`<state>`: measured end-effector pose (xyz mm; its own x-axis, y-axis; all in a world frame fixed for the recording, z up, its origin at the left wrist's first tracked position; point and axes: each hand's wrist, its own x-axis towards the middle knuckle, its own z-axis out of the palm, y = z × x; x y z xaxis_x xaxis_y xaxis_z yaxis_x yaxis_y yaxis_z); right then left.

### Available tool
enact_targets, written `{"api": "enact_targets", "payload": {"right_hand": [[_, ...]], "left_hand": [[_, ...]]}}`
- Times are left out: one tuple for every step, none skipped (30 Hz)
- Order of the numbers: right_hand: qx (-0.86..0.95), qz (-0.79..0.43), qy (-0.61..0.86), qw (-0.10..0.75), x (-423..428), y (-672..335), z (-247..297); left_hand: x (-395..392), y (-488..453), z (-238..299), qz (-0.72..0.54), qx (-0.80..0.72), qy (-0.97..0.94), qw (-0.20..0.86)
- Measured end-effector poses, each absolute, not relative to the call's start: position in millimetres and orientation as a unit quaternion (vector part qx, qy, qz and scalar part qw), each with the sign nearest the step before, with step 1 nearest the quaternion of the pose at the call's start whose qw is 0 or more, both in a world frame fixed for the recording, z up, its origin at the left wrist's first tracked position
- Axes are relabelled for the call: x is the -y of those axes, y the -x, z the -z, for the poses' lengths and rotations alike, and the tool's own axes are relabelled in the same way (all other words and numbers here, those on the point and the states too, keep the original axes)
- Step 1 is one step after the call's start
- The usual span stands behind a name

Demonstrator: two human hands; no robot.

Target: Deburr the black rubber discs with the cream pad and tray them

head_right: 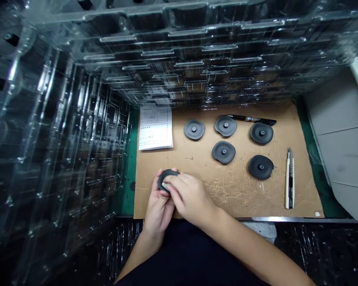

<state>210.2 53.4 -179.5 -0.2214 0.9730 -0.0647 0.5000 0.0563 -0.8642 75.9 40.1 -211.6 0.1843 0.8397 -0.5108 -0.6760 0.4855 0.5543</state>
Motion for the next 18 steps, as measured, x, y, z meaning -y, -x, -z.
{"api": "enact_targets", "payload": {"right_hand": [[0.656,-0.406,0.566,0.291,-47.2,-216.3,181.8],[0.644,-0.405,0.583,0.287,-41.6,-224.5,183.7],[0.630,-0.403,0.603,0.278,-37.5,-233.7,184.8],[0.616,-0.399,0.625,0.267,-35.0,-242.5,184.6],[0.602,-0.390,0.646,0.262,-34.4,-249.6,182.8],[0.590,-0.378,0.661,0.267,-35.4,-253.8,179.3],[0.582,-0.365,0.669,0.284,-37.4,-254.4,174.2],[0.580,-0.356,0.664,0.309,-39.8,-251.3,168.0],[0.584,-0.350,0.649,0.341,-42.2,-245.3,161.2],[0.593,-0.351,0.624,0.370,-44.0,-237.5,154.1],[0.605,-0.359,0.594,0.390,-45.1,-229.5,147.3],[0.619,-0.376,0.566,0.394,-45.7,-222.6,141.1],[0.631,-0.401,0.542,0.383,-45.9,-217.8,135.5],[0.642,-0.428,0.522,0.362,-46.2,-215.3,130.8],[0.652,-0.452,0.507,0.337,-46.6,-215.0,126.8],[0.660,-0.463,0.499,0.317,-47.2,-216.1,123.6],[0.664,-0.455,0.504,0.314,-47.4,-217.8,120.8],[0.665,-0.426,0.520,0.325,-46.7,-219.7,118.3]], "left_hand": [[-40.6,-75.8,211.0,-0.493,-0.399,-0.102,0.767],[-41.1,-75.7,210.5,-0.489,-0.397,-0.102,0.770],[-41.8,-75.8,209.9,-0.486,-0.397,-0.102,0.772],[-42.5,-76.1,209.3,-0.482,-0.398,-0.102,0.774],[-43.1,-76.6,208.5,-0.476,-0.400,-0.102,0.777],[-43.5,-77.4,207.3,-0.470,-0.401,-0.102,0.780],[-43.6,-78.2,205.4,-0.465,-0.401,-0.104,0.782],[-43.4,-79.0,202.9,-0.460,-0.402,-0.107,0.785],[-42.8,-79.6,199.7,-0.452,-0.404,-0.111,0.787],[-42.1,-79.8,195.8,-0.440,-0.407,-0.116,0.792],[-41.1,-79.6,191.5,-0.425,-0.411,-0.120,0.798],[-40.0,-79.0,186.9,-0.408,-0.417,-0.125,0.802],[-38.7,-78.5,182.5,-0.394,-0.423,-0.128,0.806],[-37.3,-78.3,178.3,-0.389,-0.427,-0.130,0.806],[-35.7,-78.6,174.6,-0.392,-0.432,-0.132,0.801],[-34.1,-79.6,171.4,-0.400,-0.434,-0.133,0.796],[-32.6,-81.2,168.6,-0.407,-0.434,-0.135,0.792],[-31.1,-83.0,166.0,-0.410,-0.429,-0.138,0.793]]}}
